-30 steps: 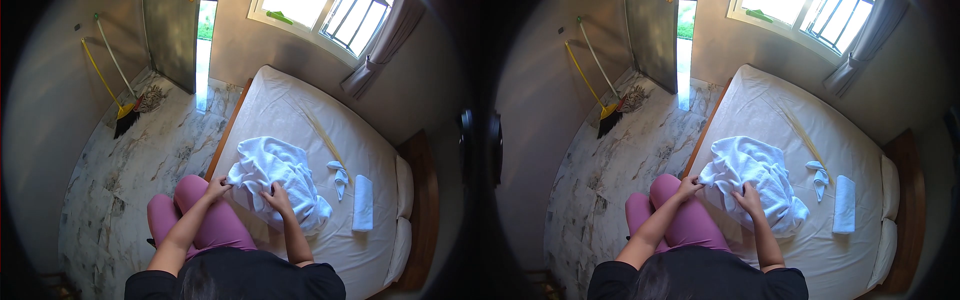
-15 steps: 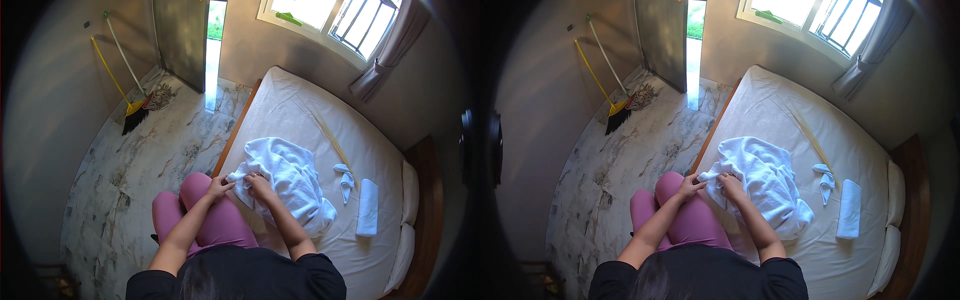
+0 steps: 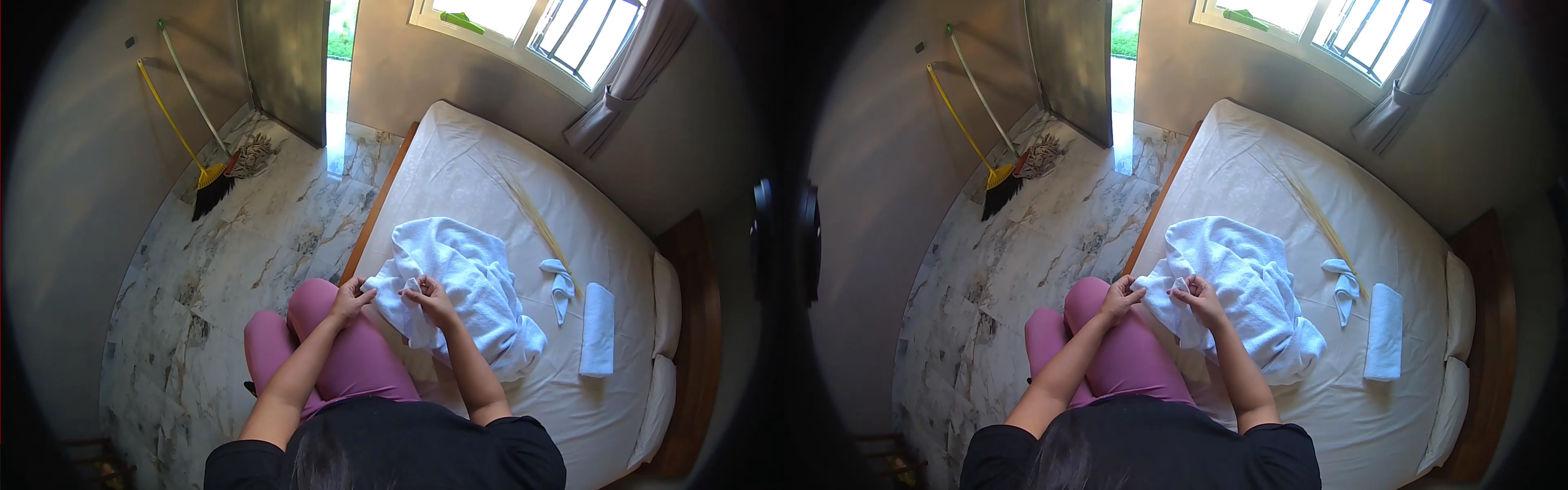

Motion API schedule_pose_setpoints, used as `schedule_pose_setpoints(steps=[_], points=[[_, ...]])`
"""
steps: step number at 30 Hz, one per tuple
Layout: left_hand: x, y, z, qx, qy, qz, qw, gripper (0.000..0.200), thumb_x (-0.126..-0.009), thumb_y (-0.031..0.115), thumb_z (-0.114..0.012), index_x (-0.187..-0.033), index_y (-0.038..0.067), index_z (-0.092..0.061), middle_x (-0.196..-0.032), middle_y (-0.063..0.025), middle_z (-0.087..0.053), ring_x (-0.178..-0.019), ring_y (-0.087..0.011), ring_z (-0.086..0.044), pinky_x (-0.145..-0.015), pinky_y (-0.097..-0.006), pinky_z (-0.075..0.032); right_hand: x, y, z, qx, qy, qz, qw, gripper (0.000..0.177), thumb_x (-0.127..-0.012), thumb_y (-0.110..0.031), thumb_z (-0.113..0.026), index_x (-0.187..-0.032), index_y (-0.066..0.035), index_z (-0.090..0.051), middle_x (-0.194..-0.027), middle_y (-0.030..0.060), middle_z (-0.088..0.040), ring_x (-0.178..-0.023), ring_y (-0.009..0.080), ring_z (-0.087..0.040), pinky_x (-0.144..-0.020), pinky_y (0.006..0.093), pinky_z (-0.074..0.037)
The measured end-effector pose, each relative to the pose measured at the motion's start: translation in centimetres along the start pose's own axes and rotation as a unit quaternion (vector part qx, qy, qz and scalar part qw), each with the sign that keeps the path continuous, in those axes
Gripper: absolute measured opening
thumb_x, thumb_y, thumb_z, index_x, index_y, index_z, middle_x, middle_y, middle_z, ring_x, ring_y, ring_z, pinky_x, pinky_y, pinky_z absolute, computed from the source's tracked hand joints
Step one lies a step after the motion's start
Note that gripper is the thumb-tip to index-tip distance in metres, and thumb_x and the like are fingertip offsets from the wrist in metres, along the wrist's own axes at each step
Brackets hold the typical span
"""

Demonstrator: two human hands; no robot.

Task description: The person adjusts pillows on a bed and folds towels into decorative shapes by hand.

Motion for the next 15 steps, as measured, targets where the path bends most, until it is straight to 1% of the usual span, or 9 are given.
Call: schedule_pose_setpoints(steps=[3,6,8,11,14,15], points=[[0.0,0.0,0.0,0.003,-0.003,0.004,1.0,0.028,-0.084,0.01,-0.067,-0.106,0.001,-0.054,-0.092,-0.0044,-0.062,-0.081,-0.0101,-0.059,-0.072,-0.0244,-0.048,0.6,0.7,0.4,-0.085,-0.003,-0.033,0.996,0.017,-0.082,-0.004,-0.066,-0.089,-0.008,-0.051,-0.092,0.0077,-0.065,-0.092,0.0165,-0.062,-0.082,0.0293,-0.047],[0.1,0.1,0.0,0.005,-0.005,0.005,1.0,0.028,-0.083,0.009,-0.067,-0.106,0.001,-0.053,-0.093,-0.0048,-0.062,-0.081,-0.0101,-0.059,-0.071,-0.0244,-0.048,1.5,0.4,-0.1,-0.117,-0.002,-0.042,0.992,0.015,-0.083,-0.007,-0.065,-0.091,-0.008,-0.052,-0.094,0.0074,-0.065,-0.095,0.0158,-0.06,-0.084,0.0289,-0.045],[-0.2,-0.4,0.2,-0.001,-0.002,0.001,1.0,0.027,-0.083,0.008,-0.066,-0.106,0.002,-0.051,-0.092,-0.0049,-0.062,-0.08,-0.0099,-0.058,-0.07,-0.0241,-0.047,2.0,-0.1,-0.7,-0.12,-0.006,-0.047,0.992,0.015,-0.083,-0.008,-0.065,-0.092,-0.008,-0.053,-0.092,0.0059,-0.065,-0.093,0.0142,-0.06,-0.085,0.0275,-0.044],[0.7,2.0,-0.5,-0.017,0.036,-0.027,0.999,0.027,-0.084,0.005,-0.064,-0.104,0.005,-0.046,-0.09,-0.0045,-0.061,-0.078,-0.0091,-0.058,-0.07,-0.0237,-0.047,2.0,0.2,-0.2,-0.1,0.014,-0.031,0.994,0.015,-0.082,-0.009,-0.065,-0.093,-0.008,-0.055,-0.089,0.0035,-0.064,-0.09,0.0116,-0.059,-0.083,0.0265,-0.044],[1.0,2.5,-0.8,0.0,0.017,-0.044,0.999,0.029,-0.084,0.005,-0.063,-0.102,0.008,-0.041,-0.089,-0.004,-0.06,-0.079,-0.0085,-0.056,-0.069,-0.0234,-0.046,1.8,0.3,0.3,-0.057,0.02,-0.022,0.998,0.013,-0.082,-0.01,-0.066,-0.092,-0.008,-0.057,-0.086,0.001,-0.062,-0.084,0.0094,-0.058,-0.078,0.0251,-0.045],[0.9,2.3,-0.8,0.006,0.009,-0.048,0.999,0.027,-0.083,0.004,-0.063,-0.102,0.008,-0.043,-0.089,-0.0039,-0.06,-0.079,-0.0088,-0.056,-0.07,-0.0233,-0.046,1.8,0.3,0.5,-0.042,0.019,-0.021,0.999,0.013,-0.082,-0.011,-0.066,-0.092,-0.008,-0.058,-0.086,0.0002,-0.062,-0.082,0.0088,-0.058,-0.077,0.0245,-0.045]])
Point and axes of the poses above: each hand's wrist, its own x-axis away from the middle knuckle, its own z-axis out of the back of the hand, y = z × x, the point moved 6 cm from there along -x, towards the middle knuckle
